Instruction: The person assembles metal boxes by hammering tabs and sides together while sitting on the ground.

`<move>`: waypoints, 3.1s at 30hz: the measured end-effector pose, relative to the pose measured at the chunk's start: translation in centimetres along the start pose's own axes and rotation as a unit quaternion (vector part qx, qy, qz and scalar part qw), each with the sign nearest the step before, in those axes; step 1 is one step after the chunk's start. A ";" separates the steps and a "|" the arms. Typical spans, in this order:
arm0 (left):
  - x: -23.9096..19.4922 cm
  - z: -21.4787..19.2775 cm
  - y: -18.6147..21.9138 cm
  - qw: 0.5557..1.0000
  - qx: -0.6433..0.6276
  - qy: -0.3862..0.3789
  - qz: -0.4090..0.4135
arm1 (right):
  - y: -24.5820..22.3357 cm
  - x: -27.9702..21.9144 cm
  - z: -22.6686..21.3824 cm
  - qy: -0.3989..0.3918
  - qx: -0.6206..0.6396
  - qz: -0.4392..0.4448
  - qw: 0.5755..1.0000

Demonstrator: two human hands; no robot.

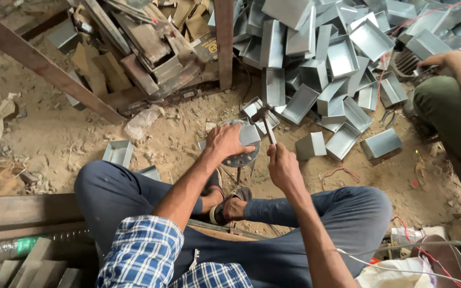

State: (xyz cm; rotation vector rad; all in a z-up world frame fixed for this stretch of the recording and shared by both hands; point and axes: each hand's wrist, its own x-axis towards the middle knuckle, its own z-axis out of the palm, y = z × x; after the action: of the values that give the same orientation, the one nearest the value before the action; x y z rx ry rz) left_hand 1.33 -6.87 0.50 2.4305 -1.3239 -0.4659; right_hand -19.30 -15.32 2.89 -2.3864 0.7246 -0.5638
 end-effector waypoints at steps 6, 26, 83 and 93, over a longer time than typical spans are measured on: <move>-2.0 1.0 -0.4 0.998 -0.031 -0.051 -0.015 | 0.9 -5.6 0.8 -0.044 0.362 0.299 0.882; -4.1 5.9 -5.7 0.789 0.439 0.202 0.380 | -4.3 -5.2 -4.1 0.055 0.067 0.004 0.996; 0.2 0.5 -3.8 0.989 -0.114 -0.089 0.038 | -3.4 -5.3 -1.8 0.015 0.179 0.130 0.975; -0.4 3.2 -6.3 0.719 -0.673 0.041 -0.168 | -3.2 -7.0 -2.9 0.046 0.124 0.118 0.984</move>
State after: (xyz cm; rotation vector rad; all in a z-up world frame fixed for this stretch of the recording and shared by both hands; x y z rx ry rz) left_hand 4.40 -3.72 -5.02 1.3148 -0.1663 -0.9491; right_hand -25.01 -10.03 5.49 -2.0232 0.9070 -0.6278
